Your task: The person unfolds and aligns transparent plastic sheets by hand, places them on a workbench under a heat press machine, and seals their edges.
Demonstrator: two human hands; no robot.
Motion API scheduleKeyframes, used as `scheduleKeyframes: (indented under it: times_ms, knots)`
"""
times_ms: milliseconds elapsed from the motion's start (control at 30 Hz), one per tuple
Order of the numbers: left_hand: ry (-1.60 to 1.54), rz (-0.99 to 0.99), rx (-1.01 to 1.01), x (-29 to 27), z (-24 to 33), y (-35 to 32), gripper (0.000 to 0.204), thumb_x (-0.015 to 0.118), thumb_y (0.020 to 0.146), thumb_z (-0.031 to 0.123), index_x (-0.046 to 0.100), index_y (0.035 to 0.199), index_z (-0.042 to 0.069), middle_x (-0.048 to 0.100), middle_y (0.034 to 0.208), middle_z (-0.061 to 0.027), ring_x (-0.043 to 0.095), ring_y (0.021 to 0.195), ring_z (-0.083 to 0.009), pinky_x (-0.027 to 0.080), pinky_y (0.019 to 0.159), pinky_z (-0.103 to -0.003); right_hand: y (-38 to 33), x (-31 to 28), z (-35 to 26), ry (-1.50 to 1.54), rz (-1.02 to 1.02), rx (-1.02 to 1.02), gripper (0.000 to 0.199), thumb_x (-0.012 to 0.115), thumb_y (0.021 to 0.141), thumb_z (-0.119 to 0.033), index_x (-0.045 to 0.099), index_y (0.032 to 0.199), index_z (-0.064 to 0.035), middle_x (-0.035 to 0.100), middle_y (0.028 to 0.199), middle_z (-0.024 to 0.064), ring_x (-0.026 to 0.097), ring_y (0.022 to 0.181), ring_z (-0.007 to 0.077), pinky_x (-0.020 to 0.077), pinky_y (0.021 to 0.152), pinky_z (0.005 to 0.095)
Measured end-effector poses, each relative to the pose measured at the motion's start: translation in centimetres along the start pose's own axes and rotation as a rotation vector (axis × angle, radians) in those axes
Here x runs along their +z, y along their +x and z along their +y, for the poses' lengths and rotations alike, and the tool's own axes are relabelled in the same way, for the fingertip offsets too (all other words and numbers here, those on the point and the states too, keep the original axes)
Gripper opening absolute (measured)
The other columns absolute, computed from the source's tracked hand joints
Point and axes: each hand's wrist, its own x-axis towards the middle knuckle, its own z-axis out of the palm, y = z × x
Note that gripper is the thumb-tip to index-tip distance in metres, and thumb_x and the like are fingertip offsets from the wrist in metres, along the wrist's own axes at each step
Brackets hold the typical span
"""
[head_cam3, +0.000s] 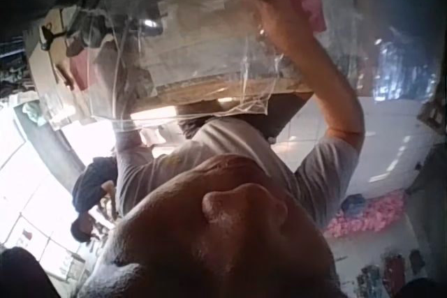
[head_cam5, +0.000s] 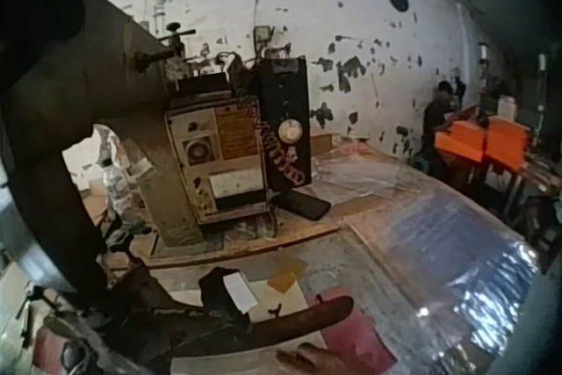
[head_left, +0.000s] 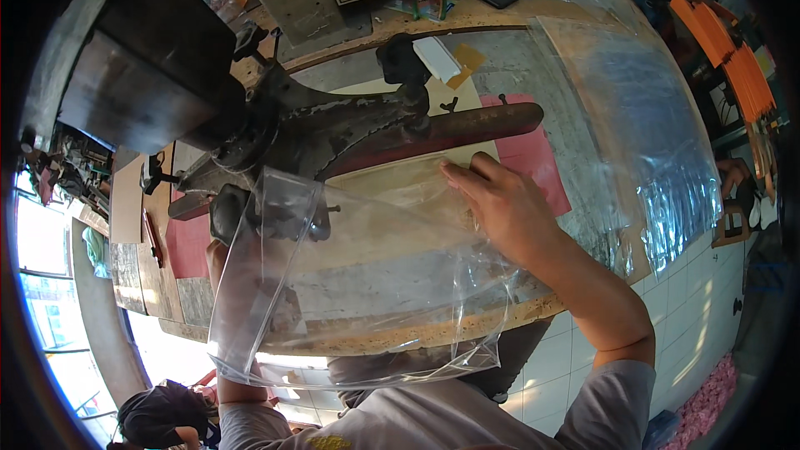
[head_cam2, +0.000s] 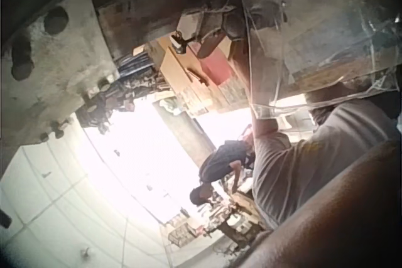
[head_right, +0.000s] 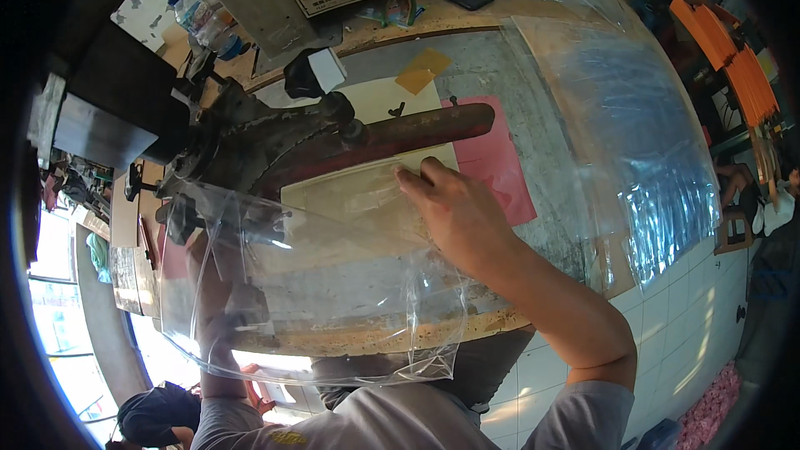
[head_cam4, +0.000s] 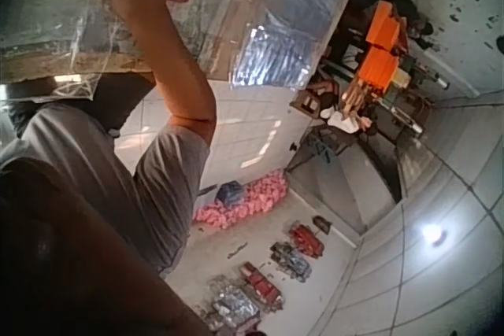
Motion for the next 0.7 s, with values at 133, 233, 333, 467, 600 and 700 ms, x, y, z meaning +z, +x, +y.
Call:
scheduleKeyframes:
  times_ms: [133,233,333,467,600,700]
  knots:
    - [0.187,0.053,0.198,-0.1,-3.3,-0.1,0.015,0.068,0.075,0.011,0.065,0.085,0.002,0.063,0.075,-0.0133,0.060,0.066,-0.0292,0.045,0.062,-0.038,0.0,-0.2,0.0,0.022,0.009,-0.011,0.044,0.063,0.088,-0.001,0.065,0.132,-0.0035,0.059,0.096,0.0119,0.069,0.080,0.0312,0.0584,0.066,0.0433]
    - [0.060,0.211,0.216,1.1,-4.0,-0.5,0.013,0.069,0.077,0.013,0.065,0.083,0.002,0.059,0.071,-0.0125,0.057,0.062,-0.0311,0.044,0.059,-0.041,0.0,-0.2,0.1,0.010,0.010,-0.008,0.044,0.065,0.088,-0.001,0.065,0.131,-0.0036,0.059,0.096,0.0118,0.069,0.081,0.0310,0.0587,0.067,0.0431]
    - [-0.095,0.215,0.098,1.3,-2.1,-0.8,0.014,0.070,0.084,0.016,0.066,0.085,0.002,0.062,0.073,-0.0121,0.062,0.067,-0.0285,0.046,0.060,-0.040,0.0,0.0,0.2,0.014,0.009,-0.010,0.043,0.065,0.088,-0.001,0.065,0.131,-0.0039,0.059,0.097,0.0117,0.069,0.081,0.0309,0.0589,0.068,0.0434]
    - [0.034,0.090,-0.055,0.7,0.0,0.1,0.014,0.071,0.093,0.012,0.071,0.095,-0.002,0.062,0.078,-0.0143,0.065,0.067,-0.0175,0.052,0.063,-0.036,0.0,0.2,0.1,0.025,0.061,0.008,0.041,0.070,0.092,-0.003,0.068,0.132,-0.0091,0.061,0.092,0.0120,0.066,0.077,0.0327,0.0551,0.067,0.0448]
    - [0.194,0.078,0.012,0.3,1.4,-0.2,0.017,0.072,0.091,0.011,0.074,0.102,-0.002,0.069,0.082,-0.0187,0.069,0.069,-0.0273,0.053,0.065,-0.038,0.3,0.6,0.0,0.041,0.086,-0.018,0.039,0.072,0.091,-0.004,0.070,0.129,-0.0087,0.064,0.096,0.0127,0.067,0.080,0.0329,0.0558,0.069,0.0443]
    - [0.078,0.086,0.103,0.4,0.4,-0.3,0.024,0.071,0.093,0.008,0.078,0.115,0.003,0.071,0.084,-0.0165,0.069,0.070,-0.0268,0.053,0.067,-0.038,0.5,0.1,-0.8,0.046,0.076,-0.002,0.037,0.068,0.092,-0.003,0.071,0.128,-0.0070,0.064,0.097,0.0145,0.069,0.084,0.0334,0.0574,0.072,0.0439]
